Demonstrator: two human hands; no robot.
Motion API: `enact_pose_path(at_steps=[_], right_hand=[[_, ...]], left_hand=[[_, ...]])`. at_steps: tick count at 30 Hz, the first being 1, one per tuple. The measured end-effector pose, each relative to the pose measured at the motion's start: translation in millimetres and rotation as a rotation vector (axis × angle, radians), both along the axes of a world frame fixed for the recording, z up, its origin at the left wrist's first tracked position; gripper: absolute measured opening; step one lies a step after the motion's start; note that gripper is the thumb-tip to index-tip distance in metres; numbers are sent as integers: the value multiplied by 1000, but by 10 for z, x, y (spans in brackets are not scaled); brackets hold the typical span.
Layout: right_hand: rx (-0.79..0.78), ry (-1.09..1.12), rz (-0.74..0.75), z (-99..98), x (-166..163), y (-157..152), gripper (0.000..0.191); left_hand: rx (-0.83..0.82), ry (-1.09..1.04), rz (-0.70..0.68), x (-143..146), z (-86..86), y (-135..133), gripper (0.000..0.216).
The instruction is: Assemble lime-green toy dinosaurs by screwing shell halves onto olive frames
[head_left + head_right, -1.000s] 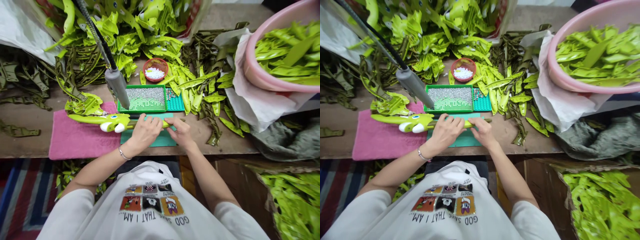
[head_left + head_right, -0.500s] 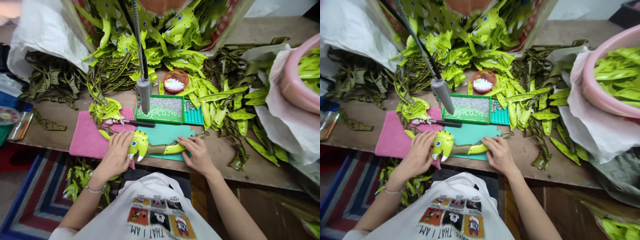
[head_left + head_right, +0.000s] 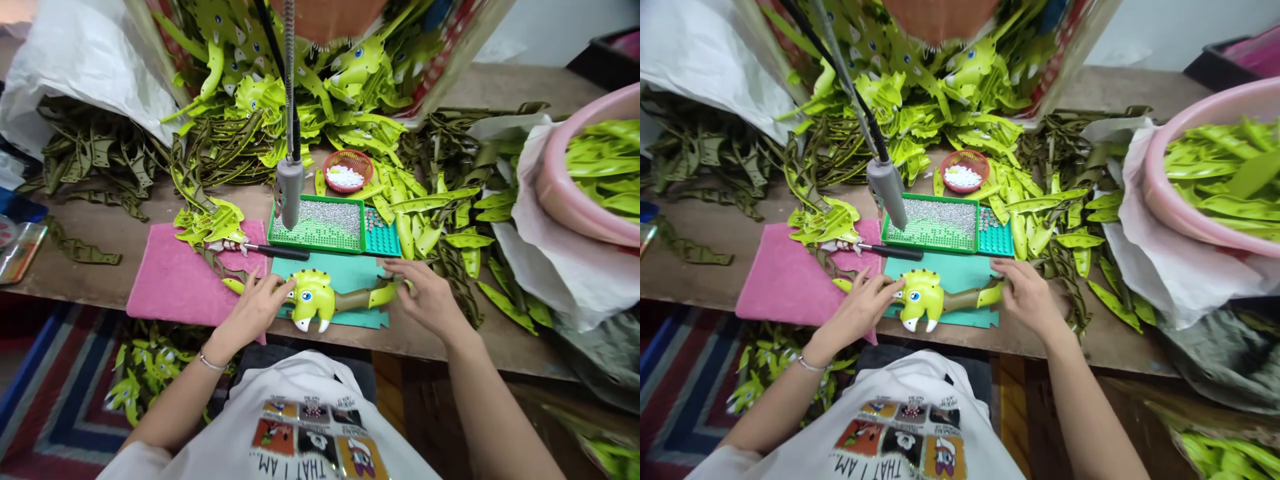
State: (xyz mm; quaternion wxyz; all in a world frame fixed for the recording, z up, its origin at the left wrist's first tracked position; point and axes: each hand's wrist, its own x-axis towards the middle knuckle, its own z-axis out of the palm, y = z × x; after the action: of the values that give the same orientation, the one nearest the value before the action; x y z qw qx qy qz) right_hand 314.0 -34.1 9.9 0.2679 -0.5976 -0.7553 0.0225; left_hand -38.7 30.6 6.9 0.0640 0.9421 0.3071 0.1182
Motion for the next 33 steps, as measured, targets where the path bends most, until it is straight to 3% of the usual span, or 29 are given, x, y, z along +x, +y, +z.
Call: enact_pose_path(at_steps=[5,9,12,15,18,20,22,24,26,29,33], right_hand=[[25,92,74,-56,-340,934,28],[-173,-146,145,-166,-612,1550,32],[-252,-323,129,-205,-723,1724,29],[-259,-346,112,-226,-737,1789,31],[-251,-287,69,-234,-683,1852,29],[-225,-147,29,-215,-637,1874,24],[-187,64,-5,-159,-609,1838,22],[-158,271,-7,-62,-617,1721,20],[-165,404,50,55,-660,1535,19],[-184,432,149,195,-750,1214,18],[-148,411,126,208,-827,870,13]], left_hand=[[-49,-85,-18,6,-44,50,43],[-108,-214,48,48,54,33,35],[-337,-441,119,126,153,-1,33],[-701,-697,199,329,213,8,30],[-1178,-977,291,670,218,127,32],[-1463,-1164,423,928,217,273,31],[-1642,-1324,607,1160,233,440,20],[-1742,-1455,748,1331,268,579,3],[-1786,-1563,787,1427,308,646,14],[-1801,-1653,766,1443,339,588,26],[-1836,-1630,780,1322,308,343,22]])
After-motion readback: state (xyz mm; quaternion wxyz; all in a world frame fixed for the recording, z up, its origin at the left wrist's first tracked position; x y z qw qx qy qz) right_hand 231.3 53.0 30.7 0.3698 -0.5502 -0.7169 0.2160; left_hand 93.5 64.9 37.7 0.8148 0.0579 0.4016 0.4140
